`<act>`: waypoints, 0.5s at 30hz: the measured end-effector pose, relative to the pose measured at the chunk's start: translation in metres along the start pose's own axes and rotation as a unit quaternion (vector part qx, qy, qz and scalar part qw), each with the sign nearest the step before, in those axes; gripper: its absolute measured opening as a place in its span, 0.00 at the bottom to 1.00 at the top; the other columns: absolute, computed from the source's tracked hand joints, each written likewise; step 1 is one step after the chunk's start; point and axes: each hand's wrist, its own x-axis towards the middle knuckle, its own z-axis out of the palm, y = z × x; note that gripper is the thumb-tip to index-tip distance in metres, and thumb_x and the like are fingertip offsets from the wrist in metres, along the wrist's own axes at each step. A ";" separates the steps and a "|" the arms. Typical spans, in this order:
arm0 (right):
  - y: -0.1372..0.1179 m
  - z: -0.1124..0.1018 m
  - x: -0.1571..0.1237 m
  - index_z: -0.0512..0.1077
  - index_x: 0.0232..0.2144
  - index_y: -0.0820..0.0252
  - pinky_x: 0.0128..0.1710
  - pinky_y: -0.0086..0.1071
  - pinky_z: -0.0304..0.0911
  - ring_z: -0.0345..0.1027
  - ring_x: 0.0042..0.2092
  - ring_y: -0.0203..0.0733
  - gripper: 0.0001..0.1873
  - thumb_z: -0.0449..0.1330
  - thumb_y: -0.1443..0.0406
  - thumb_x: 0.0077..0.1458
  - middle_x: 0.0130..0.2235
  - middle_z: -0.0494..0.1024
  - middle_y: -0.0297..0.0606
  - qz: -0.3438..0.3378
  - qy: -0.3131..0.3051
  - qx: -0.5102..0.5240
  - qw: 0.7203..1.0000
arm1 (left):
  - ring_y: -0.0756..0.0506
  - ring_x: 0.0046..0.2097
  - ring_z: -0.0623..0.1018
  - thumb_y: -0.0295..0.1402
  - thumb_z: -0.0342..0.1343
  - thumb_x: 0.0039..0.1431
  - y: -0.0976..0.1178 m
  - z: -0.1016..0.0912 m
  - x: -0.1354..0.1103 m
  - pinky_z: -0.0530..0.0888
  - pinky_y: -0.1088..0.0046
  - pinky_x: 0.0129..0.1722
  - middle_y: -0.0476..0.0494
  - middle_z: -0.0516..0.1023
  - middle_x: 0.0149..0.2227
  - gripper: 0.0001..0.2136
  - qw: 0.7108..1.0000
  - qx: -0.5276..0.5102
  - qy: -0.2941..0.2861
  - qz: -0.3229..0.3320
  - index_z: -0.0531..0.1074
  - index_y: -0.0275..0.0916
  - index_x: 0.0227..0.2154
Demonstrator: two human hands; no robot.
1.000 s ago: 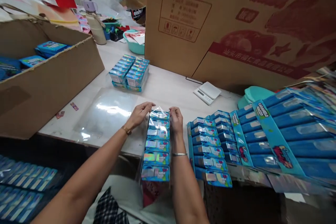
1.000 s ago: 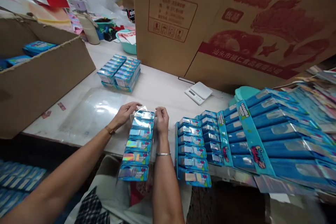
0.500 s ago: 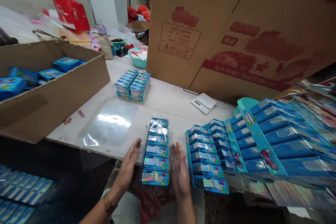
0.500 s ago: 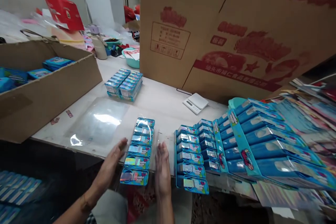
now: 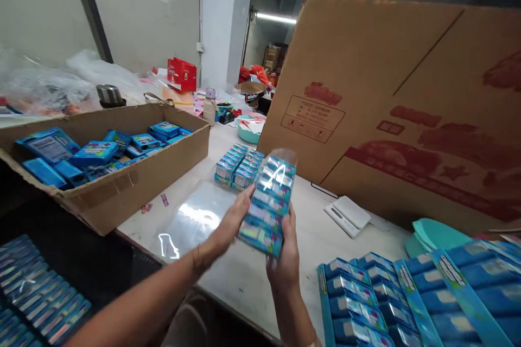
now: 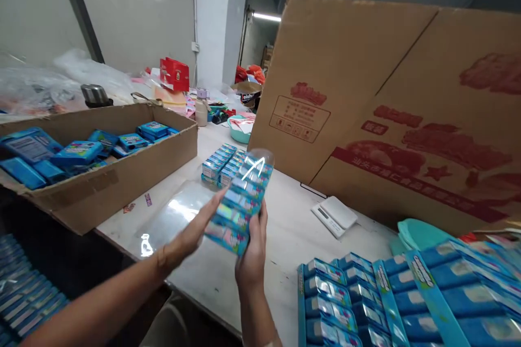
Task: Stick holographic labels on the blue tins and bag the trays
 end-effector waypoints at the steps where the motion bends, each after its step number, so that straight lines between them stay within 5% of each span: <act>1: 0.001 0.023 0.030 0.55 0.67 0.45 0.59 0.49 0.65 0.63 0.63 0.51 0.32 0.55 0.52 0.63 0.65 0.66 0.35 -0.013 -0.018 0.005 1.000 | 0.31 0.63 0.69 0.53 0.56 0.61 0.017 -0.011 0.032 0.69 0.54 0.60 0.39 0.77 0.57 0.28 1.000 -0.022 -0.016 0.000 0.73 0.42 0.58; 5: 0.026 0.101 0.149 0.56 0.66 0.50 0.57 0.45 0.67 0.69 0.58 0.46 0.32 0.56 0.57 0.61 0.60 0.72 0.38 -0.033 -0.060 0.006 0.998 | 0.31 0.54 0.78 0.60 0.48 0.61 0.059 -0.065 0.152 0.72 0.53 0.57 0.36 0.82 0.49 0.33 0.994 -0.064 -0.089 -0.027 0.75 0.37 0.54; 8: 0.064 0.127 0.213 0.61 0.63 0.51 0.56 0.43 0.68 0.71 0.56 0.45 0.30 0.56 0.57 0.59 0.56 0.76 0.37 -0.037 -0.066 -0.008 0.997 | 0.33 0.52 0.80 0.63 0.45 0.61 0.056 -0.109 0.211 0.72 0.55 0.56 0.36 0.83 0.47 0.35 0.995 -0.051 -0.070 -0.050 0.77 0.37 0.51; 15: 0.131 0.115 0.268 0.65 0.61 0.52 0.59 0.44 0.63 0.67 0.59 0.45 0.29 0.57 0.52 0.58 0.58 0.75 0.37 -0.040 -0.073 -0.049 0.995 | 0.32 0.52 0.80 0.64 0.50 0.56 0.007 -0.159 0.250 0.73 0.54 0.54 0.33 0.83 0.48 0.34 0.997 -0.022 0.019 -0.068 0.79 0.38 0.46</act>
